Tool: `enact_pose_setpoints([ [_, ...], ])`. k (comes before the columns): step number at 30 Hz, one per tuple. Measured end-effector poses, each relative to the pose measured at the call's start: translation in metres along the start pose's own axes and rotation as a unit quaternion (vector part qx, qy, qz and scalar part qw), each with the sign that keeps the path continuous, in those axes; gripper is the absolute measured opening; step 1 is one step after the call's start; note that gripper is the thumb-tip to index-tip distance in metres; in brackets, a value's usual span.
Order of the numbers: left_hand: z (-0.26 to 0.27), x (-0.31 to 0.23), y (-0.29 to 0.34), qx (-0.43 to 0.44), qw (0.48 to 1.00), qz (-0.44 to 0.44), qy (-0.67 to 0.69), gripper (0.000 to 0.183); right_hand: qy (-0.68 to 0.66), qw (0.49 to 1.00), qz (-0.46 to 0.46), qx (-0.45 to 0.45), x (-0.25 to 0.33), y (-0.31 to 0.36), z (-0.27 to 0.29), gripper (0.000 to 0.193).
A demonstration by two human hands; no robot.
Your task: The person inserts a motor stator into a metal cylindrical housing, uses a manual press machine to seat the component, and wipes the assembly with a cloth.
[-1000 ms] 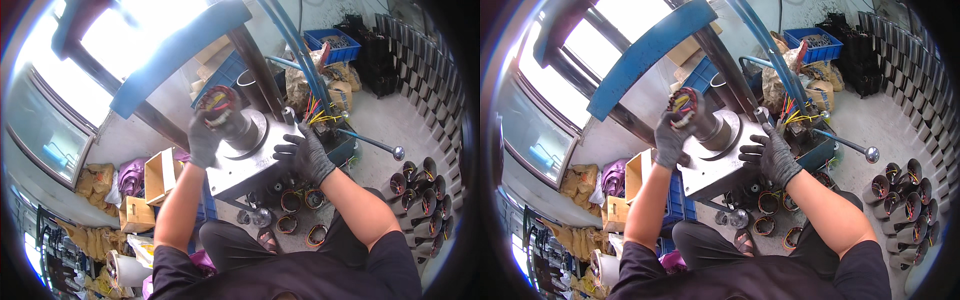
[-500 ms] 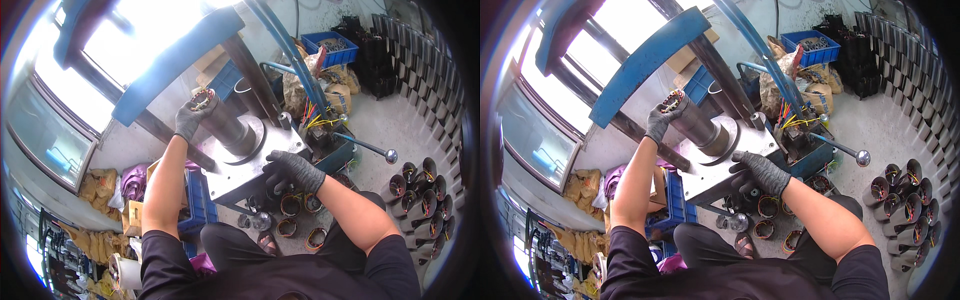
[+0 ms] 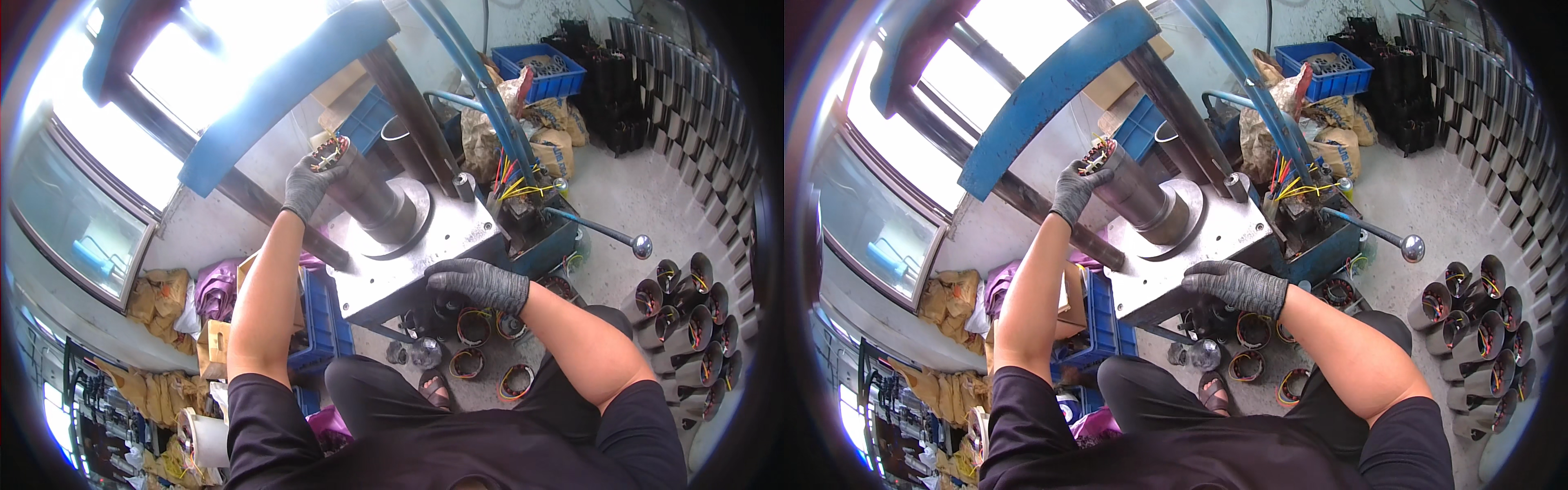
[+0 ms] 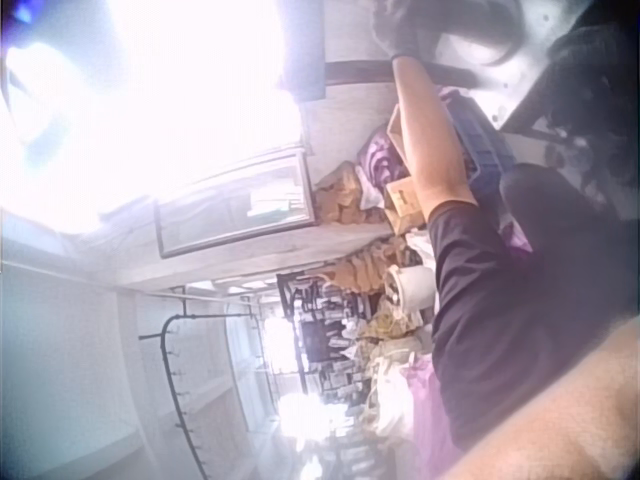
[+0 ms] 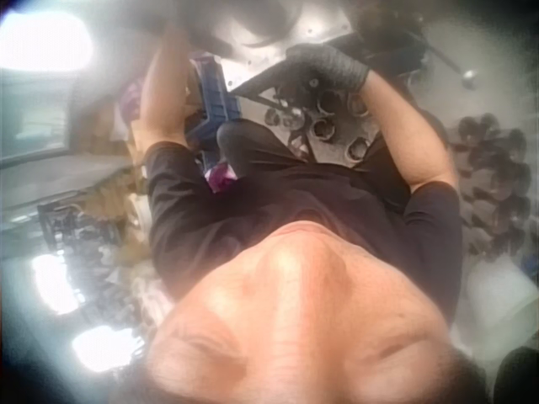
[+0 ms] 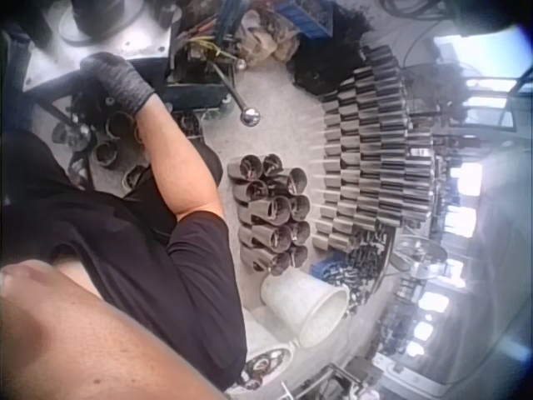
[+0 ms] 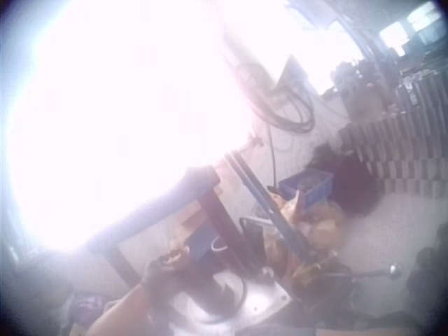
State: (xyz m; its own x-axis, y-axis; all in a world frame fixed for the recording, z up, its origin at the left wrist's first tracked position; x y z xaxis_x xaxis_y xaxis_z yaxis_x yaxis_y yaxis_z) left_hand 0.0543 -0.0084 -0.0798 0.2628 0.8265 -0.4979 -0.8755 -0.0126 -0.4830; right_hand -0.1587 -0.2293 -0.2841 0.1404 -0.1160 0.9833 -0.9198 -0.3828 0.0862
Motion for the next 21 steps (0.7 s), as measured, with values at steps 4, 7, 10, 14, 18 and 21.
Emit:
enact_pose_setpoints([
  [4,-0.007,0.006,-0.006,0.013,0.999,-0.027,-0.044,0.063,0.051,0.999,0.001,-0.015,0.0,0.011,0.004,0.051],
  [7,-0.006,0.018,-0.014,-0.028,0.99,-0.116,-0.073,0.064,0.144,0.986,0.063,-0.046,0.023,0.021,0.009,0.052],
  [10,-0.016,-0.011,0.003,-0.042,0.984,-0.172,-0.03,0.057,0.149,0.975,0.136,-0.096,0.043,0.038,0.029,0.047],
  [14,-0.013,-0.014,-0.012,0.024,0.969,-0.236,-0.07,0.056,0.153,0.949,0.227,-0.159,0.068,0.06,0.045,0.046],
  [18,-0.028,0.011,-0.042,0.145,0.978,-0.088,-0.118,0.059,0.229,0.908,0.302,-0.181,0.084,0.082,0.052,0.041],
  [21,-0.025,-0.005,-0.038,0.197,0.962,-0.107,-0.157,0.065,0.21,0.908,0.312,-0.187,0.086,0.094,0.053,0.039],
])
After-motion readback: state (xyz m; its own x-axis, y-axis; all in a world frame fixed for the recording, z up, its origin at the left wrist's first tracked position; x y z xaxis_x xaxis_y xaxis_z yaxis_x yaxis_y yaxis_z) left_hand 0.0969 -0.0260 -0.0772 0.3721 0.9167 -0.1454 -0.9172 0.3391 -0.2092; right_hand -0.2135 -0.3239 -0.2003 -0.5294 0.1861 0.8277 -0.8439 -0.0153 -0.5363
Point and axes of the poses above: each hand's wrist, its own y-axis away from the middle knuckle, its own z-axis out of the back of the hand, x = y × z, the point moved 8 cm from there along -y, towards the middle knuckle, and after that the axes turned 12 degrees about -x, right-handed, at the moved point
